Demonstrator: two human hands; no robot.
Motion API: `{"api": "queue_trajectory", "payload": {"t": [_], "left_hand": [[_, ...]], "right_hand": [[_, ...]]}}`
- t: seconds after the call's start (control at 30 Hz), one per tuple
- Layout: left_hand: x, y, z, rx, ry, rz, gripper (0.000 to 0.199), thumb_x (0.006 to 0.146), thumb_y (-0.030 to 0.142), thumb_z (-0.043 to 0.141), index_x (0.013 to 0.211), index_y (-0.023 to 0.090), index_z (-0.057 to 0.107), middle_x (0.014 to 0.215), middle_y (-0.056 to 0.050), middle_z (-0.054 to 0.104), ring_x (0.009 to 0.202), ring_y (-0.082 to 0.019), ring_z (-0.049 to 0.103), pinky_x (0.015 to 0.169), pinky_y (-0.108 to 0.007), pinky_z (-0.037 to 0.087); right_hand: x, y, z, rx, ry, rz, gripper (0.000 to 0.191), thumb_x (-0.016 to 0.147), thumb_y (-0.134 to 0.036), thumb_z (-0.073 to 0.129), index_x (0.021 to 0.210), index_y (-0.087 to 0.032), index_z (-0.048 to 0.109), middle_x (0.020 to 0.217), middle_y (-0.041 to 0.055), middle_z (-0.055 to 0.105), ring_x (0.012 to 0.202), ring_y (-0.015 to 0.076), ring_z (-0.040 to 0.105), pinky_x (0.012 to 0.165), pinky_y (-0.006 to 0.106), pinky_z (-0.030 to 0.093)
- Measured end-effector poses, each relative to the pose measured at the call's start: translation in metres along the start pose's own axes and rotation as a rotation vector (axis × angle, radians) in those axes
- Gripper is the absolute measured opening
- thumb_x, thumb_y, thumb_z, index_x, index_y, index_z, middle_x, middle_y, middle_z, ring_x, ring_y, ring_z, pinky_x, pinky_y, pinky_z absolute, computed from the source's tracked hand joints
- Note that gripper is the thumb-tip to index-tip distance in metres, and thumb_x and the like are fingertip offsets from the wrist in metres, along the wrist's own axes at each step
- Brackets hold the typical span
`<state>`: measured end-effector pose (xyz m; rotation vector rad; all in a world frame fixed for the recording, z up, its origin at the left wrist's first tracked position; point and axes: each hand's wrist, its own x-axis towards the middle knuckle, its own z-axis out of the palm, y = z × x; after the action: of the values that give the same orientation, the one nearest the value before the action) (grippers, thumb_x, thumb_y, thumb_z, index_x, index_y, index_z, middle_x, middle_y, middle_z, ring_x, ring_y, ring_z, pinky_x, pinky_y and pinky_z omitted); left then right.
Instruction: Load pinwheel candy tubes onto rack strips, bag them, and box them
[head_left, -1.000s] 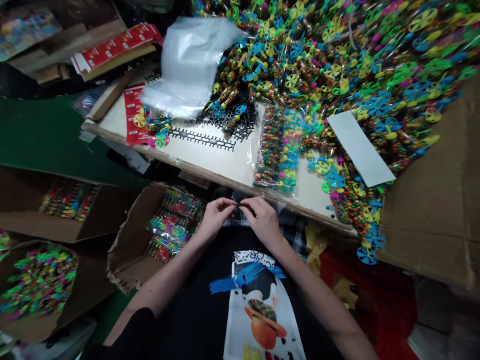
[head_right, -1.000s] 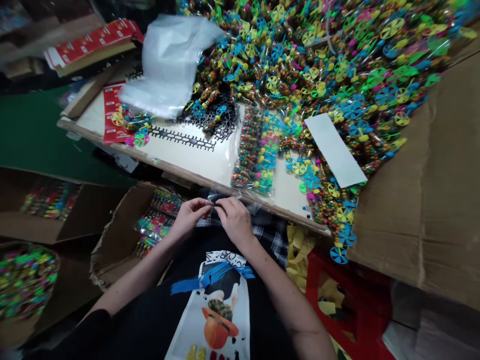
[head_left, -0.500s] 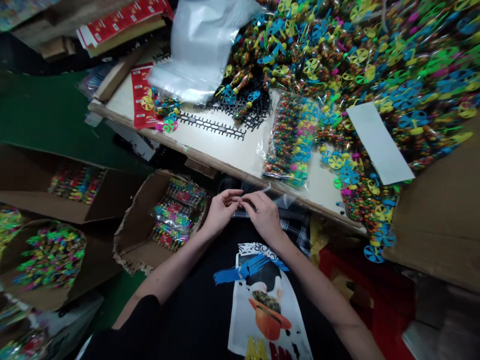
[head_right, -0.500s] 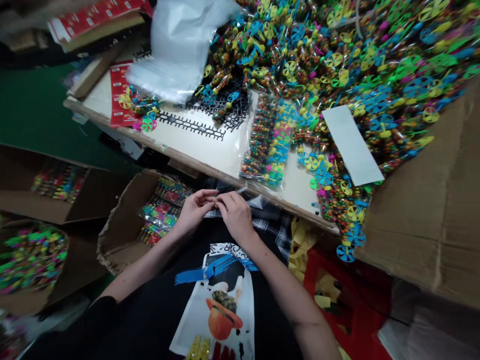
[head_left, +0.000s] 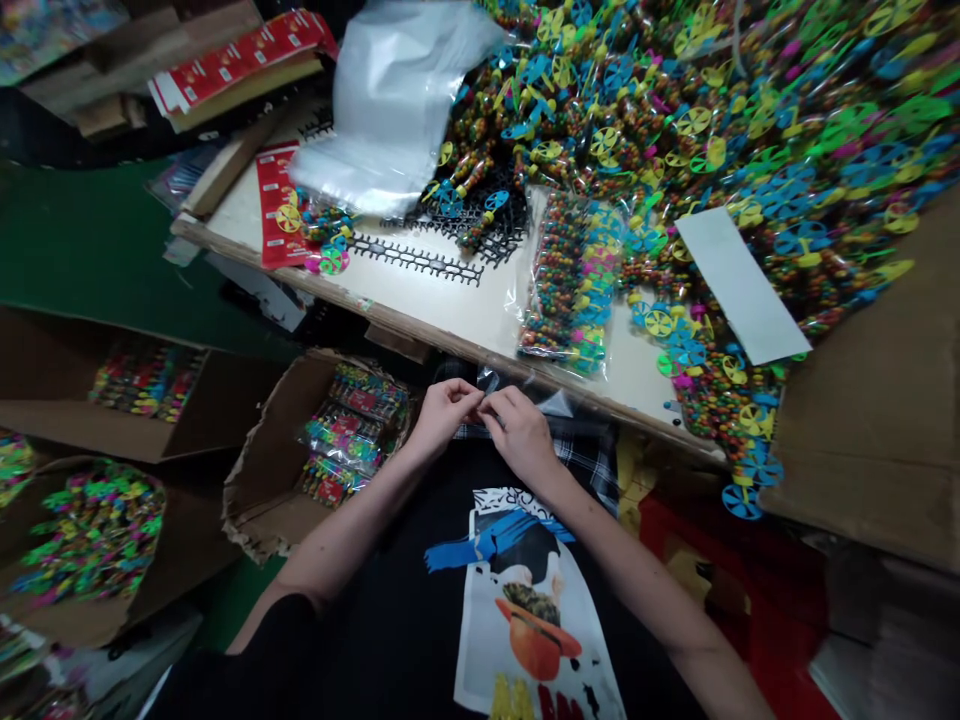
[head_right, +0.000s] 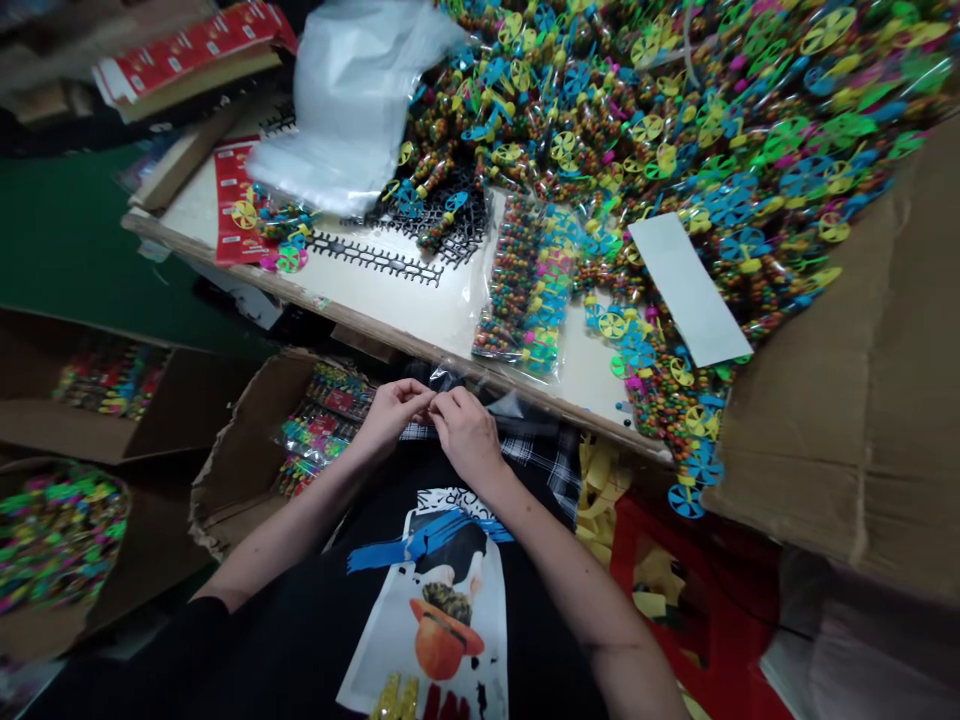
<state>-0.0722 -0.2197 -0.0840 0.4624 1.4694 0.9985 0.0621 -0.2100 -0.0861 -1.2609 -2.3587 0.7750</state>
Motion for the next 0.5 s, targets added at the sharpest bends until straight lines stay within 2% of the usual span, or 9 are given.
{"api": "queue_trajectory", "payload": {"t": [0.17, 0.23, 0.3, 0.37, 0.43, 0.5], "left_hand": [[0.004, -0.005, 0.002, 0.141, 0.086, 0.194, 0.016, 0.062, 0.029, 0.065, 0.057, 0.015, 0.058, 0.049, 0.003, 0.057, 0.045, -0.008, 0.05, 0.046, -0.019, 0.039], [0.006, -0.005, 0.0, 0.16, 0.124, 0.233, 0.016, 0.065, 0.03, 0.062, 0.059, 0.016, 0.057, 0.049, 0.003, 0.057, 0.046, -0.008, 0.051, 0.047, -0.019, 0.04], [0.007, -0.004, -0.001, 0.165, 0.123, 0.235, 0.017, 0.066, 0.032, 0.061, 0.06, 0.016, 0.057, 0.048, 0.003, 0.058, 0.045, -0.009, 0.052, 0.047, -0.019, 0.041], [0.008, -0.002, -0.002, 0.18, 0.088, 0.21, 0.018, 0.065, 0.032, 0.062, 0.059, 0.016, 0.056, 0.047, 0.003, 0.057, 0.043, -0.009, 0.052, 0.047, -0.019, 0.041], [0.007, -0.001, -0.002, 0.193, 0.057, 0.172, 0.02, 0.063, 0.034, 0.064, 0.058, 0.016, 0.056, 0.046, 0.003, 0.056, 0.043, -0.009, 0.053, 0.046, -0.019, 0.041], [0.006, 0.0, -0.003, 0.186, 0.045, 0.137, 0.023, 0.061, 0.037, 0.067, 0.059, 0.016, 0.056, 0.048, 0.002, 0.057, 0.044, -0.01, 0.054, 0.046, -0.02, 0.042]], "right_hand": [[-0.001, -0.007, -0.006, 0.075, -0.091, -0.028, 0.012, 0.087, -0.014, 0.05, 0.078, -0.018, 0.057, 0.081, 0.0054, 0.056, 0.076, 0.0175, 0.054, 0.07, 0.029, 0.043], [-0.009, -0.008, -0.021, 0.215, -0.139, -0.085, 0.012, 0.087, -0.015, 0.051, 0.077, -0.018, 0.056, 0.079, 0.0036, 0.056, 0.074, 0.0152, 0.054, 0.069, 0.027, 0.043], [-0.027, 0.001, -0.041, 0.348, -0.131, -0.076, 0.013, 0.088, -0.019, 0.051, 0.076, -0.019, 0.057, 0.078, 0.0018, 0.057, 0.072, 0.0132, 0.054, 0.068, 0.025, 0.044], [-0.058, 0.024, -0.059, 0.396, 0.025, 0.111, 0.015, 0.085, -0.027, 0.055, 0.073, -0.02, 0.057, 0.074, 0.0011, 0.058, 0.07, 0.0132, 0.055, 0.066, 0.025, 0.044], [-0.105, 0.057, -0.07, 0.39, 0.285, 0.419, 0.022, 0.076, -0.038, 0.062, 0.067, -0.02, 0.054, 0.067, 0.0001, 0.056, 0.062, 0.0133, 0.053, 0.058, 0.025, 0.043], [-0.164, 0.092, -0.069, 0.335, 0.584, 0.789, 0.029, 0.071, -0.048, 0.06, 0.068, -0.021, 0.052, 0.061, -0.0009, 0.054, 0.054, 0.0135, 0.05, 0.051, 0.026, 0.042]]}}
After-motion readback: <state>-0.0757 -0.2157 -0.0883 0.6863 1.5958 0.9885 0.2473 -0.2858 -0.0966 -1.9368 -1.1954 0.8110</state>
